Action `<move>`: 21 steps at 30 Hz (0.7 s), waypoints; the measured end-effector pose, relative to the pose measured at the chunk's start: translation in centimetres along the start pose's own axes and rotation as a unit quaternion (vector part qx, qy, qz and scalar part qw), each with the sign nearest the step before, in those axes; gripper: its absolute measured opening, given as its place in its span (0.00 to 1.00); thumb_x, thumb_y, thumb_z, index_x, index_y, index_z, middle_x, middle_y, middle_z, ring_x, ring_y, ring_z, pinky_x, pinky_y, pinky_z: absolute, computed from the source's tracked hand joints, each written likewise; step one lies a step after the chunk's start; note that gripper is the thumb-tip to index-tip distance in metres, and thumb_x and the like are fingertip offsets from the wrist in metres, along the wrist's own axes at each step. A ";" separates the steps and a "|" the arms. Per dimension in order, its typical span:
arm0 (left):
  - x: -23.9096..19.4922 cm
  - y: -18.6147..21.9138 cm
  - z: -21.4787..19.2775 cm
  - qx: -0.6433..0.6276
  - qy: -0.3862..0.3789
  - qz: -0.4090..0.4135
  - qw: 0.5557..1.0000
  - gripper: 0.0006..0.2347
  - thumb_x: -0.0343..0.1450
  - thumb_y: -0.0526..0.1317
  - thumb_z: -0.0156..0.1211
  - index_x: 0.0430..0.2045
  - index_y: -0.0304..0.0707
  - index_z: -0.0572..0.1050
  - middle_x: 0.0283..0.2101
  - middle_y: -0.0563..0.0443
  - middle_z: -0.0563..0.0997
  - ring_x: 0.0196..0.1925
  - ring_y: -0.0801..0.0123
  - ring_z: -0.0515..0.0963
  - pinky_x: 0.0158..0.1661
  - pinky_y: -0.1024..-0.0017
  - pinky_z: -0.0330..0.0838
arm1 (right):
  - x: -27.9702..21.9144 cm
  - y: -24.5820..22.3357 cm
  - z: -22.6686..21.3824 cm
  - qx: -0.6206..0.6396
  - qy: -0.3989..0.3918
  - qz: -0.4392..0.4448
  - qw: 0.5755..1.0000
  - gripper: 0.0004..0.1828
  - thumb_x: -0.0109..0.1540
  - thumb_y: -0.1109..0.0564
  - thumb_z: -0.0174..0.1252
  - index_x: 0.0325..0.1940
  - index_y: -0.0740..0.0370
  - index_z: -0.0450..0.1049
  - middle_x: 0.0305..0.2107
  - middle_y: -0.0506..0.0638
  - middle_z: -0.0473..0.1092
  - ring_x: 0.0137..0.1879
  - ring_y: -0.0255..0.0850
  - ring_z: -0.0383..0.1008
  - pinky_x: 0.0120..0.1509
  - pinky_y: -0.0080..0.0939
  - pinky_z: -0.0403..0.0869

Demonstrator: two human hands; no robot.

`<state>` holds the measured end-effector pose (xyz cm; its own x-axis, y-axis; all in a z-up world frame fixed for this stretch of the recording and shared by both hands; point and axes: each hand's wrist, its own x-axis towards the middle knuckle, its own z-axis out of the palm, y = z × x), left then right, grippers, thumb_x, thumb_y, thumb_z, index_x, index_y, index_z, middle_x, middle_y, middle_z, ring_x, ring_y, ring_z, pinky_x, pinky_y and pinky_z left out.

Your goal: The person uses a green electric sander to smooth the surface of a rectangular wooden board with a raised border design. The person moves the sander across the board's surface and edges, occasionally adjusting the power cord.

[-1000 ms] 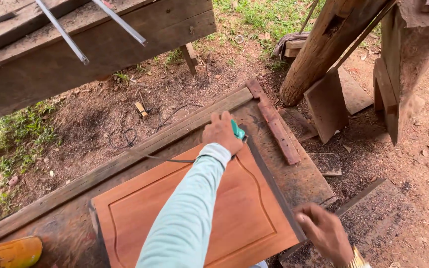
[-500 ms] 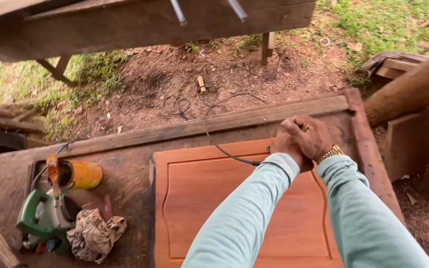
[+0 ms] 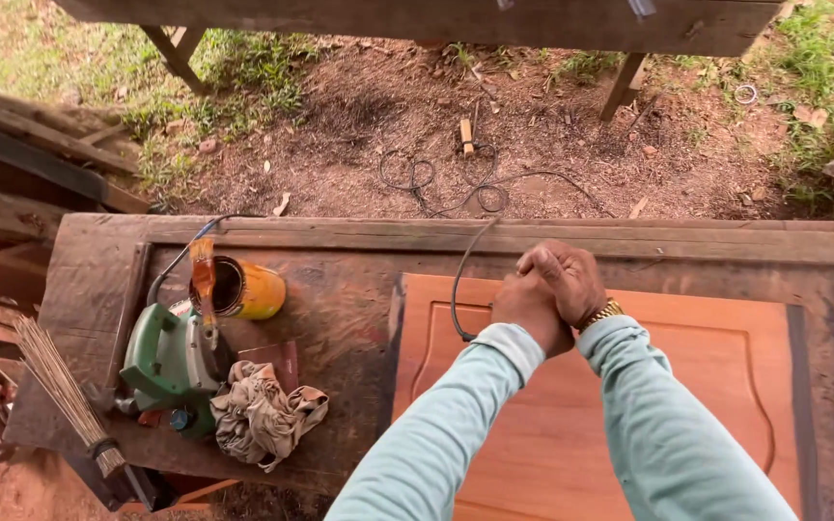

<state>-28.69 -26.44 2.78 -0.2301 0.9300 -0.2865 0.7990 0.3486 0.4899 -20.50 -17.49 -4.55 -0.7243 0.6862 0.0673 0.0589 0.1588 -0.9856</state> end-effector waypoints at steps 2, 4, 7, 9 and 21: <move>-0.3 -3.1 -1.0 -0.001 0.008 0.001 1.000 0.19 0.59 0.40 0.69 0.44 0.42 0.78 0.44 0.38 0.81 0.46 0.42 0.81 0.45 0.54 0.78 | 1.5 -0.4 3.0 -0.002 -0.005 -0.005 1.000 0.32 0.70 0.35 0.49 0.33 0.66 0.78 0.32 0.52 0.77 0.44 0.41 0.76 0.54 0.41 0.73; -0.6 -6.1 -1.8 0.011 0.032 0.021 0.999 0.19 0.58 0.40 0.69 0.43 0.42 0.78 0.44 0.38 0.81 0.46 0.43 0.80 0.46 0.54 0.78 | 2.8 -1.0 5.8 0.008 -0.018 -0.022 1.000 0.31 0.70 0.35 0.48 0.34 0.66 0.78 0.32 0.51 0.76 0.44 0.41 0.75 0.54 0.42 0.72; -1.2 -11.0 -2.6 0.018 0.064 0.055 0.996 0.18 0.57 0.40 0.69 0.41 0.42 0.79 0.43 0.40 0.82 0.47 0.46 0.81 0.46 0.53 0.77 | 4.6 -1.0 10.2 0.001 -0.020 -0.027 0.999 0.31 0.70 0.36 0.48 0.34 0.65 0.78 0.32 0.51 0.77 0.43 0.41 0.76 0.53 0.42 0.73; -1.7 -13.7 -3.7 0.032 0.043 0.017 0.998 0.16 0.58 0.40 0.69 0.39 0.43 0.80 0.41 0.40 0.82 0.46 0.46 0.82 0.46 0.55 0.78 | 5.6 -0.6 13.3 -0.014 -0.011 -0.044 0.999 0.31 0.71 0.36 0.48 0.33 0.65 0.78 0.32 0.52 0.77 0.43 0.42 0.76 0.53 0.42 0.73; -2.7 -20.2 -8.9 0.077 -0.035 0.021 0.996 0.14 0.60 0.43 0.68 0.37 0.46 0.79 0.41 0.39 0.82 0.45 0.42 0.81 0.44 0.50 0.77 | 6.2 -4.3 20.9 0.012 0.119 0.037 0.992 0.21 0.68 0.41 0.55 0.37 0.62 0.77 0.33 0.56 0.75 0.41 0.48 0.77 0.49 0.44 0.75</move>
<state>-49.12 -34.98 0.96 -0.1606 0.9309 -0.3280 0.8842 0.2834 0.3713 -39.65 -28.77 -3.17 -0.5350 0.8444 0.0267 0.0881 0.0872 -0.9923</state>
